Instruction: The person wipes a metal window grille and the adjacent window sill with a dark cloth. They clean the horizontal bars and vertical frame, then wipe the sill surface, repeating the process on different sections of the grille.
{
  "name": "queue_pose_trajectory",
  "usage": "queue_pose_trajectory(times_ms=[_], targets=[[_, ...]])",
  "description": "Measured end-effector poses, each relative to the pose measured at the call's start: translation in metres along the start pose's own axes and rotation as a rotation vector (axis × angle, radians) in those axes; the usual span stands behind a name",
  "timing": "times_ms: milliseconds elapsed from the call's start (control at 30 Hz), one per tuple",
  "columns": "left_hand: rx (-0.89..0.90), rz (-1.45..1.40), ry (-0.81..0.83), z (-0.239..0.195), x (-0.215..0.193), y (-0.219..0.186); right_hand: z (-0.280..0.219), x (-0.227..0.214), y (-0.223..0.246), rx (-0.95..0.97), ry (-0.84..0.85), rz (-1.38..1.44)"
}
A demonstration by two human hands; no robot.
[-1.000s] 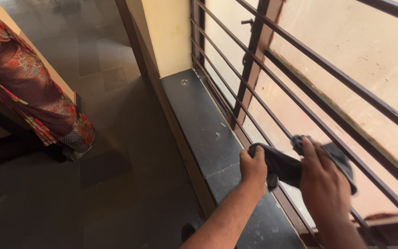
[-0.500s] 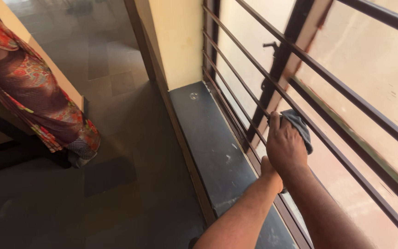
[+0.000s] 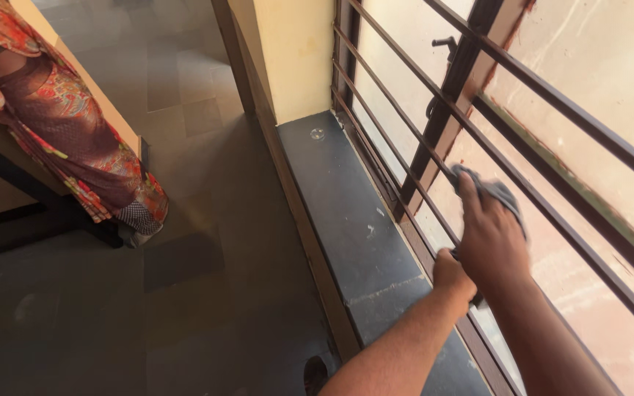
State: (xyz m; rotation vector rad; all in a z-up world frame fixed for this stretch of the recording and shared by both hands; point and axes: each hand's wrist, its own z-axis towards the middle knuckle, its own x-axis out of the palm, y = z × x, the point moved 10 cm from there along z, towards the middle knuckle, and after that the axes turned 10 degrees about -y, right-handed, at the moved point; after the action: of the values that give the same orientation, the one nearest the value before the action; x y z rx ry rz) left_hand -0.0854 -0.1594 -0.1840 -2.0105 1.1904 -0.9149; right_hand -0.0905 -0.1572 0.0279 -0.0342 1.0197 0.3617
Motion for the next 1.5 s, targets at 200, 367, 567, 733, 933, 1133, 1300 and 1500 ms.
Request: queue_pose_trajectory(times_ms=[200, 367, 567, 733, 933, 1133, 1300, 1500], targets=[[-0.044, -0.060, 0.055, -0.062, -0.009, 0.055, -0.105, -0.077, -0.013, -0.063, -0.161, -0.126], [0.037, -0.171, 0.035, -0.070, -0.048, 0.052, -0.176, -0.121, -0.012, -0.073, -0.312, -0.037], [0.047, -0.462, 0.034, -0.064, -0.067, 0.003, -0.166, -0.083, -0.012, -0.061, -0.248, 0.138], [0.167, -0.234, -0.107, -0.033, -0.070, -0.038, -0.104, -0.006, -0.046, 0.332, -0.052, 0.178], [0.448, -0.018, -0.304, 0.032, -0.055, -0.106, -0.015, 0.084, -0.048, 0.325, 0.046, 0.229], [0.355, 0.080, -0.385, 0.119, -0.053, -0.145, 0.050, 0.140, -0.042, 0.239, 0.024, 0.186], [0.457, 0.170, -0.434, 0.150, -0.062, -0.147, 0.058, 0.160, -0.043, 0.252, 0.035, 0.162], [0.500, 0.231, -0.472, 0.136, -0.060, -0.124, 0.020, 0.126, -0.037, 0.231, 0.034, 0.176]])
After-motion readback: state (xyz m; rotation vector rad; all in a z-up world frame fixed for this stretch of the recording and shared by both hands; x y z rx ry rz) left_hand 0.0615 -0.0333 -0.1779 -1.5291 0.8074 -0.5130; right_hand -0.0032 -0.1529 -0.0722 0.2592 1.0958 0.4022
